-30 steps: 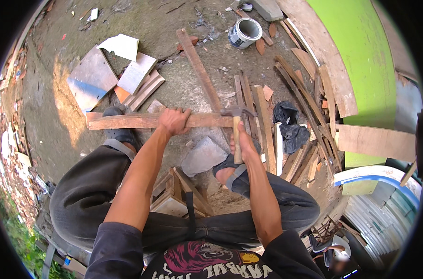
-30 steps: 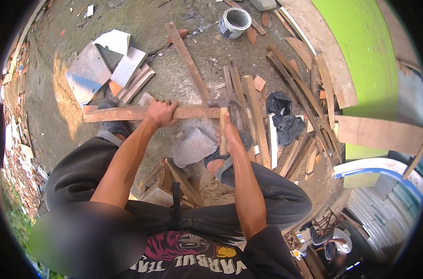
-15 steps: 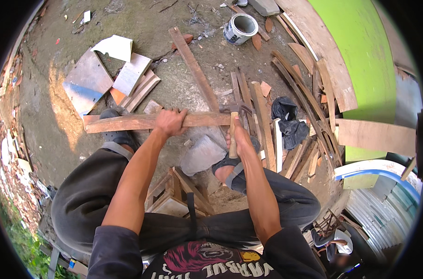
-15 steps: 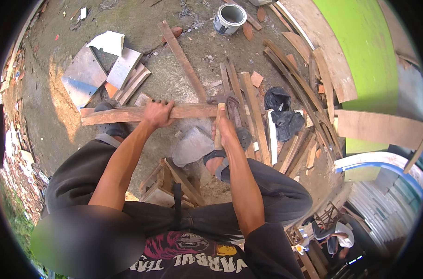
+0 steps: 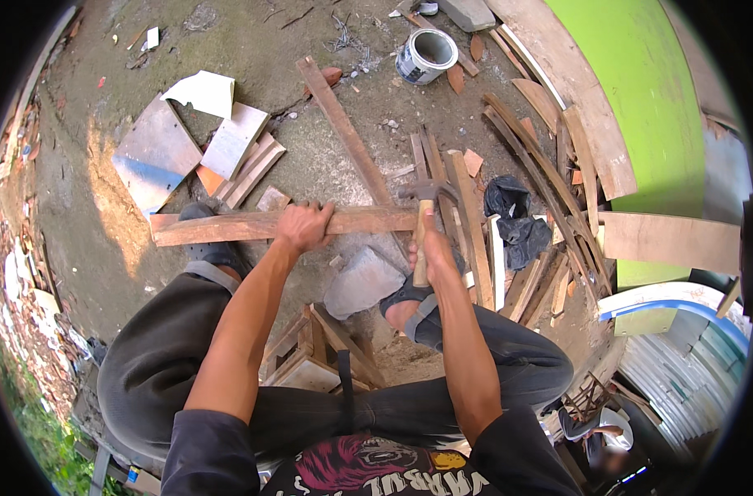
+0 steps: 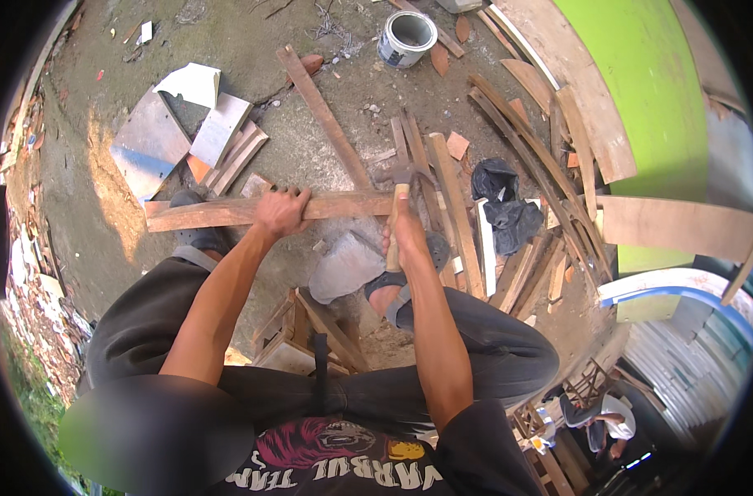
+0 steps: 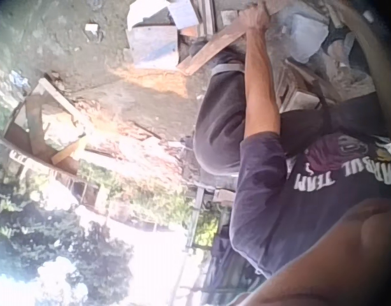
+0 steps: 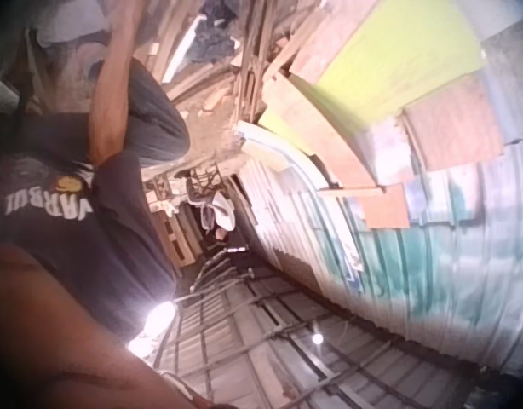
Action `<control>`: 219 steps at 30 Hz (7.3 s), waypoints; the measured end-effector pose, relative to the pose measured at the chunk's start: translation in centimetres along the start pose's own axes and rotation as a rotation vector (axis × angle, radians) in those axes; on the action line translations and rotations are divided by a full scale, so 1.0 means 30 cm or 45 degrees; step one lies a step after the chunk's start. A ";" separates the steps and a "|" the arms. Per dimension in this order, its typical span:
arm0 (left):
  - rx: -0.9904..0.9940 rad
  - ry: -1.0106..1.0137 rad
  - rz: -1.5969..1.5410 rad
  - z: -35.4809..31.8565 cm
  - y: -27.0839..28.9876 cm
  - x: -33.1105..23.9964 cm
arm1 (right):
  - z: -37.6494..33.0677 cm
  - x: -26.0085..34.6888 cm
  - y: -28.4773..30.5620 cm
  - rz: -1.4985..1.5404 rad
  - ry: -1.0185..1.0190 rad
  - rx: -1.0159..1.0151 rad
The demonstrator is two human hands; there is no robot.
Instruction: The person sits cross-legged on the ground and uses a hammer to repeatedly strike a wooden plank, splitting it into smaller pieces. The person handles the wood pieces and continues striking them to break them further.
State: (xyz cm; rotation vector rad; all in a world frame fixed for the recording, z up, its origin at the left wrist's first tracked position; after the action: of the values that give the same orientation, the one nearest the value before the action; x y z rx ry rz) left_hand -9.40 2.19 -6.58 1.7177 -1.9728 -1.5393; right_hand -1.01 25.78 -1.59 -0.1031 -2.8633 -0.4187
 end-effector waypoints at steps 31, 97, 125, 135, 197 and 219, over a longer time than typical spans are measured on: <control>-0.129 0.025 0.040 -0.059 -0.046 -0.004 | -0.076 -0.104 0.066 0.146 0.019 0.057; -0.495 -0.079 0.137 -0.085 0.098 0.101 | -0.169 0.018 -0.052 0.130 0.438 0.088; -0.431 -0.004 -0.138 -0.078 -0.002 0.200 | -0.112 0.127 -0.106 0.289 0.223 0.057; -0.403 0.027 -0.130 -0.087 -0.006 0.209 | -0.129 0.139 -0.087 0.439 0.248 0.041; -0.359 0.023 -0.121 -0.075 -0.003 0.174 | -0.063 0.103 -0.192 -0.873 0.774 -0.553; -0.243 0.265 0.156 -0.092 0.041 0.127 | -0.600 0.045 0.265 -0.839 0.771 -0.602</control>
State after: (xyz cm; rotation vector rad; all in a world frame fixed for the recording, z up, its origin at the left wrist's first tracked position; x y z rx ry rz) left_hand -9.81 -2.66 -6.29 1.5789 -1.7354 -1.3955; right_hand 2.67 28.22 17.63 0.7619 -2.0874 -1.0327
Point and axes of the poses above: each hand's wrist, its own z-axis towards the middle knuckle, its own y-axis out of the back of the hand, x = y × z, the point moved 8 cm from there along z, towards the middle knuckle, and after that the axes turned 11 degrees about -z, right-handed, at the moved point
